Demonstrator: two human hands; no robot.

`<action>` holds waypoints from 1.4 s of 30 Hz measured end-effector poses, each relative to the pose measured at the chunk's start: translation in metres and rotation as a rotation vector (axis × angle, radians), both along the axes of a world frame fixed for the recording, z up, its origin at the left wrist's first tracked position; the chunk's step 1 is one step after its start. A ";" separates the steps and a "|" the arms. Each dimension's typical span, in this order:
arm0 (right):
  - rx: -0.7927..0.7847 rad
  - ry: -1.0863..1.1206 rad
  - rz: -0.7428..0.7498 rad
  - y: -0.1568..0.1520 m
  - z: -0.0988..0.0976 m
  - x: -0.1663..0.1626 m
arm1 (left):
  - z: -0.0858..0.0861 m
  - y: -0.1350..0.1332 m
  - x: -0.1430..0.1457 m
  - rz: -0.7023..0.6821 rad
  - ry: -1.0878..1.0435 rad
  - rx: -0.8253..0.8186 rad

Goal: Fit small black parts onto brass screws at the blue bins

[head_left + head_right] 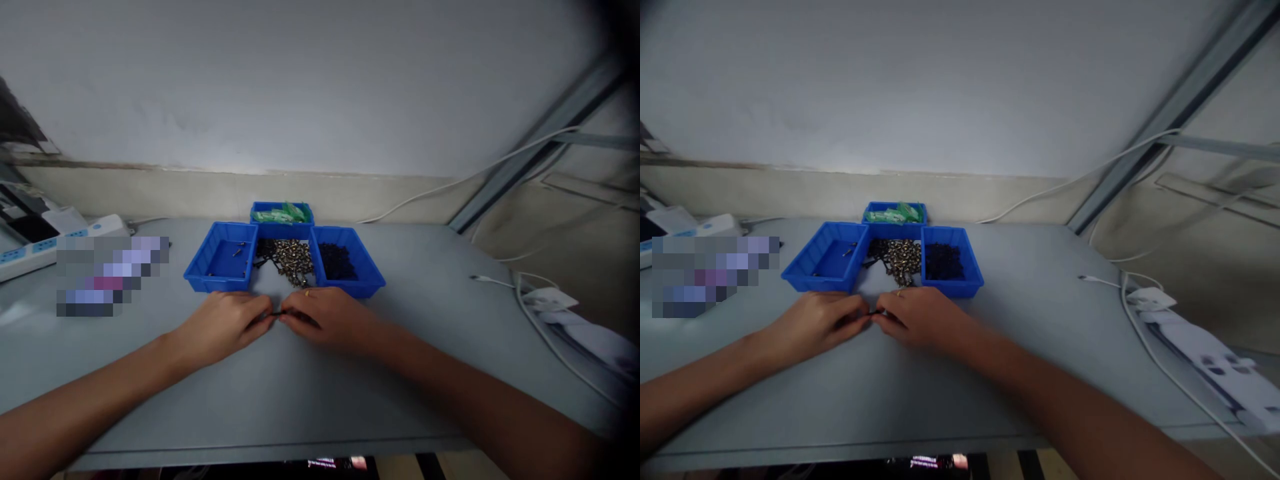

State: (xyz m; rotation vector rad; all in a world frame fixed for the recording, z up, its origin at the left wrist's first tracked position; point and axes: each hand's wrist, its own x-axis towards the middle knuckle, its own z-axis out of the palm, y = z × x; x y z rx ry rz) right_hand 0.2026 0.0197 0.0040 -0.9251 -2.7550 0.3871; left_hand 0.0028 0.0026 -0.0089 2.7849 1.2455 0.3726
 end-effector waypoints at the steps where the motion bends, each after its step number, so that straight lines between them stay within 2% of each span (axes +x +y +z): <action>1: 0.003 -0.006 -0.005 0.001 0.000 0.000 | 0.000 0.000 0.000 -0.004 -0.008 -0.008; 7: -0.011 -0.002 -0.026 0.003 -0.003 0.001 | 0.003 -0.001 0.001 -0.048 -0.157 0.016; 12: -0.028 0.020 0.062 0.001 -0.005 -0.001 | 0.002 -0.003 0.001 -0.219 -0.209 -0.013; 15: -0.037 0.020 0.079 0.002 -0.008 -0.002 | 0.002 -0.004 0.002 -0.269 -0.197 -0.041; 19: -0.028 0.012 0.073 0.004 -0.010 -0.002 | 0.003 -0.004 0.002 -0.251 -0.194 -0.029; 25: -0.044 0.012 -0.064 0.005 -0.006 0.001 | 0.005 0.000 0.000 -0.074 -0.111 0.002; 28: -0.056 0.026 -0.121 0.004 -0.005 0.001 | 0.004 0.001 0.000 -0.029 -0.046 -0.011; 34: -0.087 0.085 -0.050 -0.002 -0.003 -0.001 | -0.001 0.000 0.002 -0.112 -0.025 -0.050; 39: -0.035 0.119 0.063 -0.006 -0.003 -0.002 | -0.003 -0.002 0.004 -0.168 -0.078 -0.063; 42: -0.039 0.111 0.043 -0.006 -0.002 -0.001 | -0.004 -0.003 0.003 -0.177 -0.088 -0.056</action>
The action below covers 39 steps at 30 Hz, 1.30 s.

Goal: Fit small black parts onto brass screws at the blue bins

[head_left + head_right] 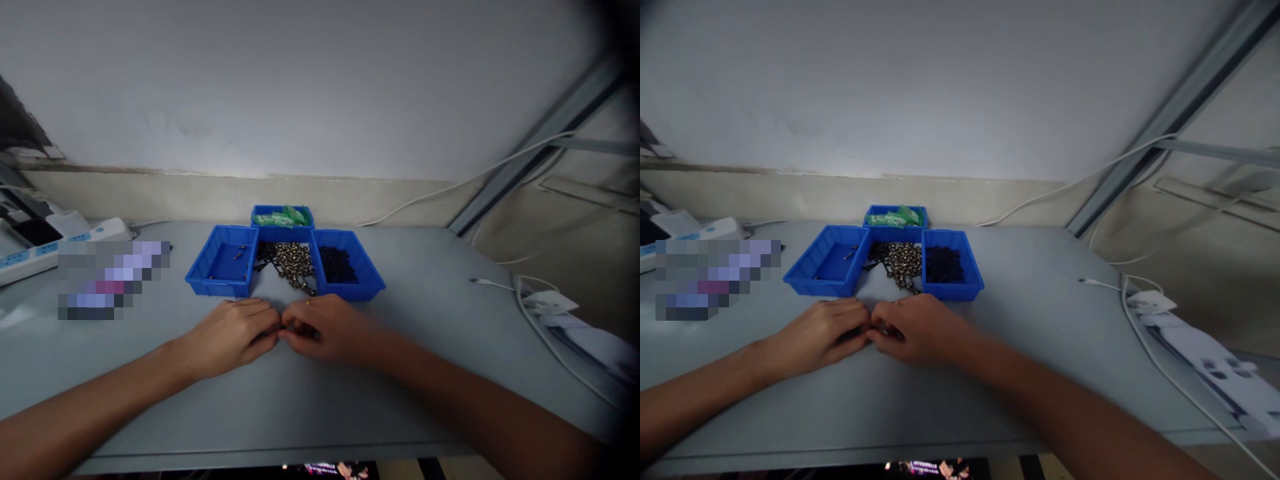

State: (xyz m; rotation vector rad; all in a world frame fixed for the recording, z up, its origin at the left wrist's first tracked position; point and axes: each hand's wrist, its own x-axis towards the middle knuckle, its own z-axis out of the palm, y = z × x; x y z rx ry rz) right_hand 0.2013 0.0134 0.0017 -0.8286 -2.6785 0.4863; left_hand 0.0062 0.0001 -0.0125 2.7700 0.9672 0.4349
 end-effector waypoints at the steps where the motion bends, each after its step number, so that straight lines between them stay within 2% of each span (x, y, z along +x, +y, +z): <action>1: -0.008 -0.003 -0.018 0.000 0.001 0.000 | 0.000 0.000 0.000 0.004 0.004 -0.003; 6: -0.011 -0.016 -0.107 0.006 0.002 0.002 | 0.005 0.002 -0.002 0.077 0.021 0.006; 10: 0.012 -0.079 -0.138 0.010 0.000 0.004 | 0.008 0.004 -0.003 0.144 -0.045 0.046; 18: -0.024 -0.111 -0.008 0.007 -0.003 0.001 | 0.004 -0.002 -0.002 -0.077 -0.072 0.064; 26: -0.004 -0.067 0.017 0.008 -0.007 0.001 | 0.004 -0.002 -0.003 -0.110 -0.099 0.029; 30: -0.043 -0.069 0.035 0.009 -0.004 0.002 | 0.006 -0.002 -0.003 -0.049 -0.140 0.054; 35: -0.094 -0.062 -0.097 0.007 0.000 0.002 | 0.006 0.000 -0.004 0.123 -0.128 0.043; 39: -0.089 -0.034 -0.167 0.006 0.002 0.002 | 0.005 0.002 -0.003 0.186 -0.040 0.004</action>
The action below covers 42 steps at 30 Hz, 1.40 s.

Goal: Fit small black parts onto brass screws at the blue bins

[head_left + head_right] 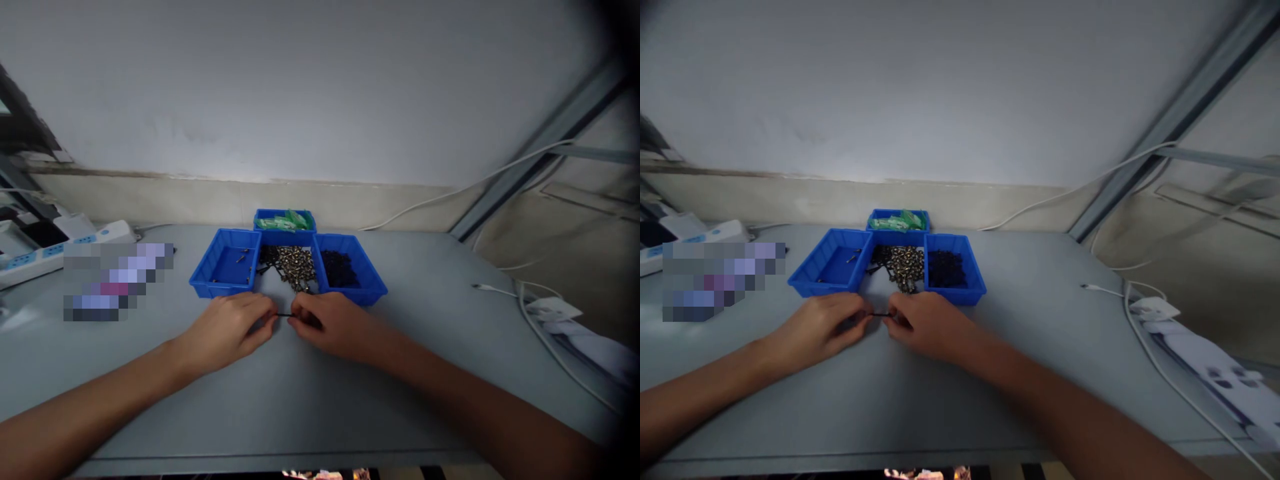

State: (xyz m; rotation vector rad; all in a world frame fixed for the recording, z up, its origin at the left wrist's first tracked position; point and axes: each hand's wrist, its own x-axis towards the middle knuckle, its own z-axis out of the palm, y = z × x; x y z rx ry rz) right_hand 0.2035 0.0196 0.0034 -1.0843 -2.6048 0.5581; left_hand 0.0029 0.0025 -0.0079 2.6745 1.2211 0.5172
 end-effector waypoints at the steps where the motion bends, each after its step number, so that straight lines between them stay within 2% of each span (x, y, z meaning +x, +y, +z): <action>1: -0.001 0.012 0.002 0.000 0.000 0.000 | 0.000 0.000 0.000 0.004 0.020 -0.007; 7: -0.044 0.092 0.105 -0.005 0.000 -0.001 | -0.001 -0.002 0.003 -0.105 0.054 -0.036; 12: -0.068 0.109 0.137 -0.006 0.002 -0.002 | -0.001 -0.002 0.003 -0.129 0.034 -0.012; 22: 0.061 -0.042 0.013 0.000 0.000 0.001 | 0.002 -0.002 0.001 -0.033 0.034 0.036; 32: 0.087 -0.062 0.137 -0.004 -0.009 -0.003 | 0.003 -0.007 0.004 -0.249 0.002 0.089; 35: 0.099 -0.080 0.124 -0.003 -0.007 -0.002 | 0.004 -0.006 0.004 -0.217 0.038 0.103; 42: 0.133 -0.127 -0.007 -0.003 0.004 -0.001 | 0.005 -0.002 0.001 -0.058 0.108 0.126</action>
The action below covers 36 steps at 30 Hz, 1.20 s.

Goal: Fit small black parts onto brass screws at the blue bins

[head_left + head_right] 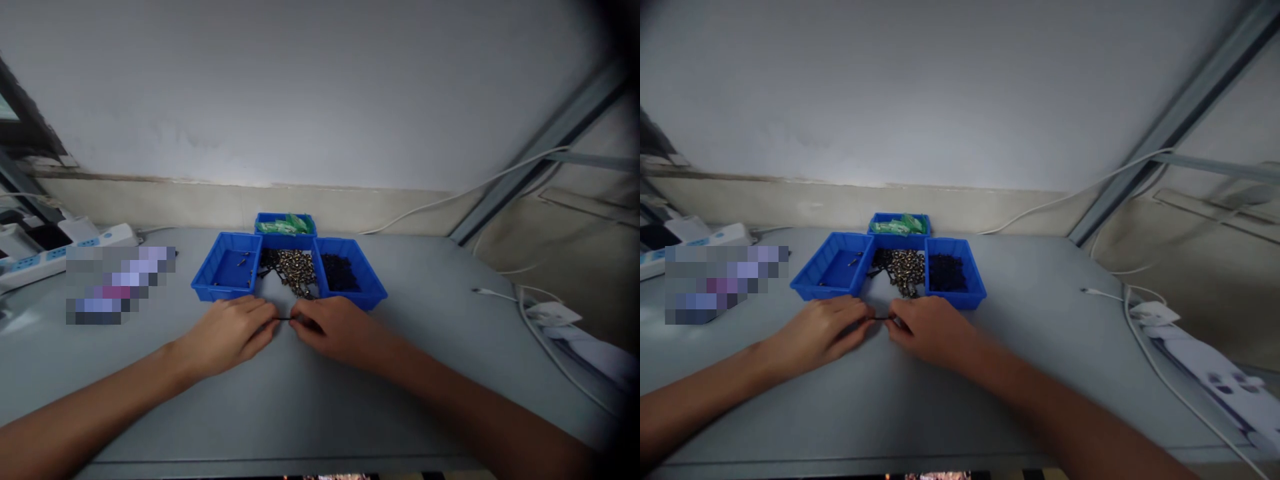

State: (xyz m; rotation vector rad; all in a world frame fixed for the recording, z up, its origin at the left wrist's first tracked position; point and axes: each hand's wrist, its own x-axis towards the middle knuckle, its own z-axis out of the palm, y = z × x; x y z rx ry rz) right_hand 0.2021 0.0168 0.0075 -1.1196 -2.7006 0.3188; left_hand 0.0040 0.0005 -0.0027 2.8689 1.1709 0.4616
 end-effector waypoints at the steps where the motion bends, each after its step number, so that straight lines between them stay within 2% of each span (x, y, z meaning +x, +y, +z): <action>1: 0.000 0.004 0.005 0.000 0.001 0.000 | 0.000 0.000 0.000 0.012 0.007 -0.004; 7: 0.065 0.110 0.047 0.001 -0.001 0.003 | -0.001 0.000 0.001 0.053 0.032 -0.022; 14: 0.205 -0.082 0.308 0.009 -0.008 0.007 | -0.003 0.001 0.000 0.067 0.054 -0.011; 20: 0.311 -0.177 0.372 0.007 -0.003 0.007 | -0.002 0.000 0.001 0.046 0.057 -0.018; 24: 0.420 -0.139 0.390 0.005 0.000 0.007 | -0.002 -0.001 0.000 0.066 0.003 -0.056; 27: 0.496 -0.113 0.262 0.010 0.005 0.012 | -0.001 0.000 -0.002 0.095 -0.031 -0.072; 31: 0.496 -0.086 -0.145 0.023 0.011 0.025 | -0.001 0.001 -0.002 0.073 0.015 -0.054; 33: 0.482 -0.047 -0.289 0.029 0.012 0.032 | 0.000 0.001 -0.001 0.057 0.043 -0.053; 36: 0.455 0.034 -0.376 0.034 0.013 0.037 | 0.000 0.002 0.000 0.055 0.077 -0.055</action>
